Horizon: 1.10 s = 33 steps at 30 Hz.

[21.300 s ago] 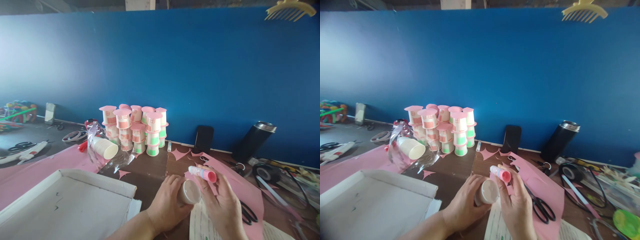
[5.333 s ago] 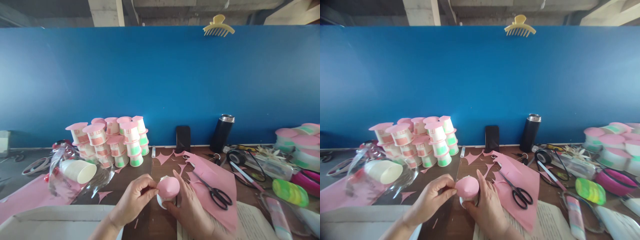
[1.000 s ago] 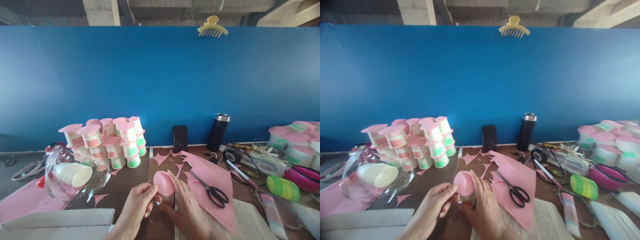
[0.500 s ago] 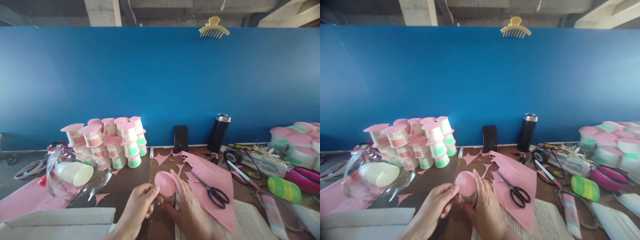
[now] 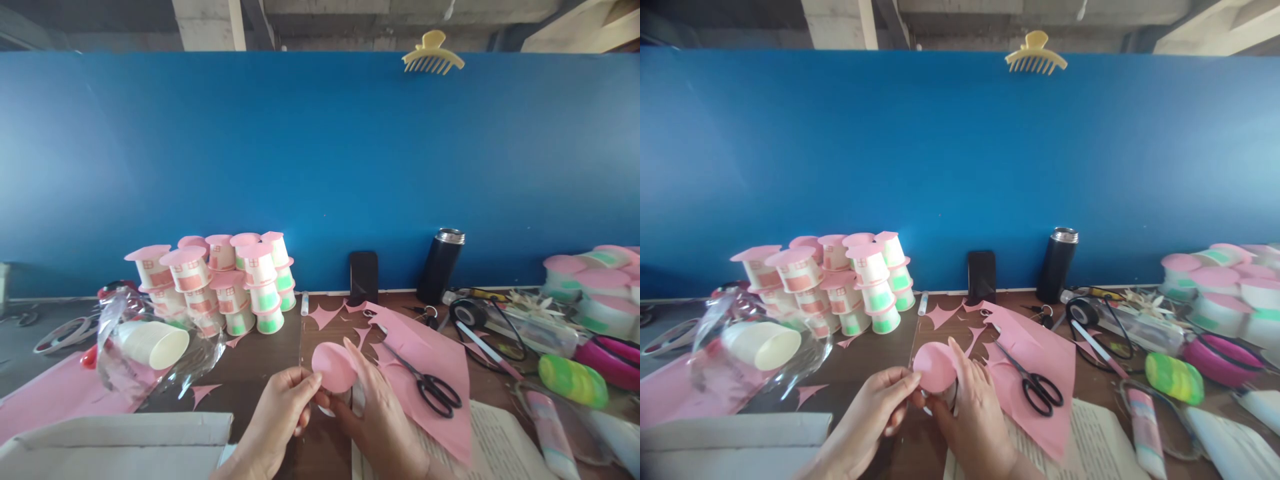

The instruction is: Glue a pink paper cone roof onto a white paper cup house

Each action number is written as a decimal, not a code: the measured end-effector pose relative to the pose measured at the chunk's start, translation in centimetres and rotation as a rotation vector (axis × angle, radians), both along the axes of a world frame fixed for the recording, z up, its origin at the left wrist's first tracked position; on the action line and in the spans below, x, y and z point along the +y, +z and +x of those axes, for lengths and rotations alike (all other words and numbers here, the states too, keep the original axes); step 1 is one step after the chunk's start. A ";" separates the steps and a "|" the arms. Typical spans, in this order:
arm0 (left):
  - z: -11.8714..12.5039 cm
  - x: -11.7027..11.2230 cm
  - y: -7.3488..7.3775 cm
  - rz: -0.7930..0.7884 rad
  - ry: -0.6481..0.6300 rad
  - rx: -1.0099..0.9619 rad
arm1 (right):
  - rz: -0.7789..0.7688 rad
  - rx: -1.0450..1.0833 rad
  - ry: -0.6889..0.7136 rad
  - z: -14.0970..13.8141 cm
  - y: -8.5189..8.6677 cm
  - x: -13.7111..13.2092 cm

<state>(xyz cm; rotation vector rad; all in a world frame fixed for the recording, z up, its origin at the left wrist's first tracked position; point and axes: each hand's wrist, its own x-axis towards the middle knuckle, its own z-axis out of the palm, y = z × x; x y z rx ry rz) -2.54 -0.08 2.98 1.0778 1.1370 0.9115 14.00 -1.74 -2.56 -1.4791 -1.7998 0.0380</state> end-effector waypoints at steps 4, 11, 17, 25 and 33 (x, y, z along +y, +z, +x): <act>0.0 -0.1 0.0 -0.006 -0.006 0.003 | 0.024 -0.001 0.027 0.0 0.1 0.1; 0.1 -0.1 0.1 -0.002 -0.019 0.020 | 0.047 -0.043 0.053 0.0 0.7 0.0; 0.0 0.0 -0.2 -0.009 -0.053 0.034 | 0.058 -0.062 0.056 0.0 0.5 0.3; -0.1 0.0 -0.4 -0.027 -0.091 0.076 | 0.048 -0.062 0.052 -0.2 0.6 0.1; -0.2 0.2 -0.2 -0.054 -0.067 0.070 | -0.054 -0.036 0.152 -0.1 2.4 -0.5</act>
